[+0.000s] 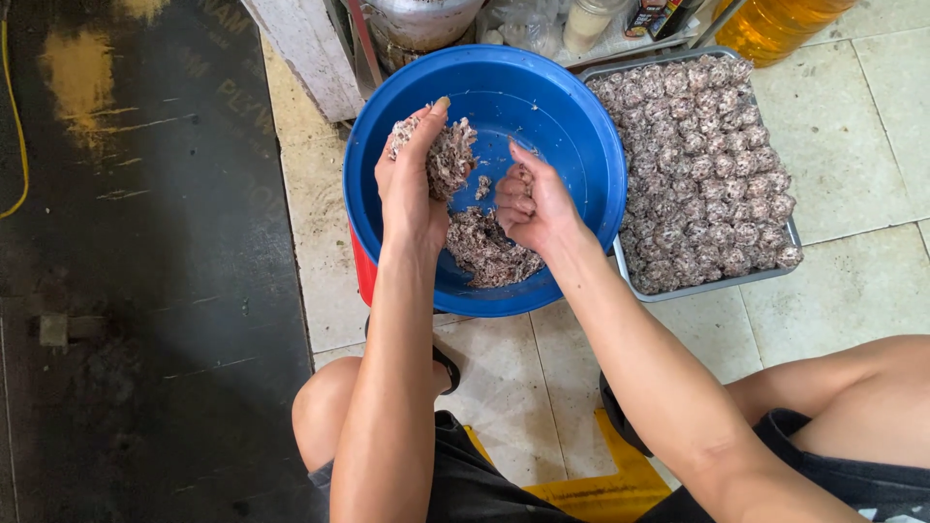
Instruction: Forming a ground meat mixture into small uniform balls by hand and placing them on a tray.
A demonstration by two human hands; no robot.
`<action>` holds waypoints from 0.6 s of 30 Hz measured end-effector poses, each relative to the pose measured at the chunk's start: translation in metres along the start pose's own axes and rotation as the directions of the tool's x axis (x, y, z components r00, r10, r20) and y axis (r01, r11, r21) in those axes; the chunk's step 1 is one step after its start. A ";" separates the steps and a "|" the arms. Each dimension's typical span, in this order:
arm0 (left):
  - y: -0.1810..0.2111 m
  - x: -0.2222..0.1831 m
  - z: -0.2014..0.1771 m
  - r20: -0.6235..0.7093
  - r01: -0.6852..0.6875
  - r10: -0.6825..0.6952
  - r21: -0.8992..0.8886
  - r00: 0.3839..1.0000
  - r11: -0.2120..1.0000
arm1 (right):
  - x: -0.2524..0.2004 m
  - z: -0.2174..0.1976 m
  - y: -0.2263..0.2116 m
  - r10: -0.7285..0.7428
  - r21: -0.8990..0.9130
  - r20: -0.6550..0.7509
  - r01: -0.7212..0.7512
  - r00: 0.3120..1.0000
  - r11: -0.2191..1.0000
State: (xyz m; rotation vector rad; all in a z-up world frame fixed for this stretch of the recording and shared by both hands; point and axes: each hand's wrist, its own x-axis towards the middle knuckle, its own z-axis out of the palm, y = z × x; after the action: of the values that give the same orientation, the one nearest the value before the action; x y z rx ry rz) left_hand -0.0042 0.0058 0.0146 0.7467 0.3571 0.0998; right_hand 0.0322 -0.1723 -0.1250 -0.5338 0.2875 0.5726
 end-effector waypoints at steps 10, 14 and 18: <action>-0.001 0.001 -0.001 -0.007 -0.002 0.002 0.014 1.000 1.000 | -0.030 0.049 0.002 0.039 0.096 -0.387 -0.002 0.921 0.995; -0.001 0.000 -0.002 0.008 -0.008 0.008 -0.012 1.000 1.000 | 0.007 -0.031 0.013 0.055 0.204 0.033 -0.060 0.998 0.977; -0.001 0.002 -0.001 -0.005 0.011 -0.011 0.026 1.000 1.000 | -0.026 0.049 0.000 0.036 0.094 -0.155 -0.021 0.987 0.995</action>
State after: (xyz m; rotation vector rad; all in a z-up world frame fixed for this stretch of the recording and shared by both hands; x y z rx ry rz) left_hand -0.0031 0.0058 0.0125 0.7699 0.3682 0.0867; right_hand 0.0165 -0.1567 -0.0734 -0.4868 0.4696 0.5432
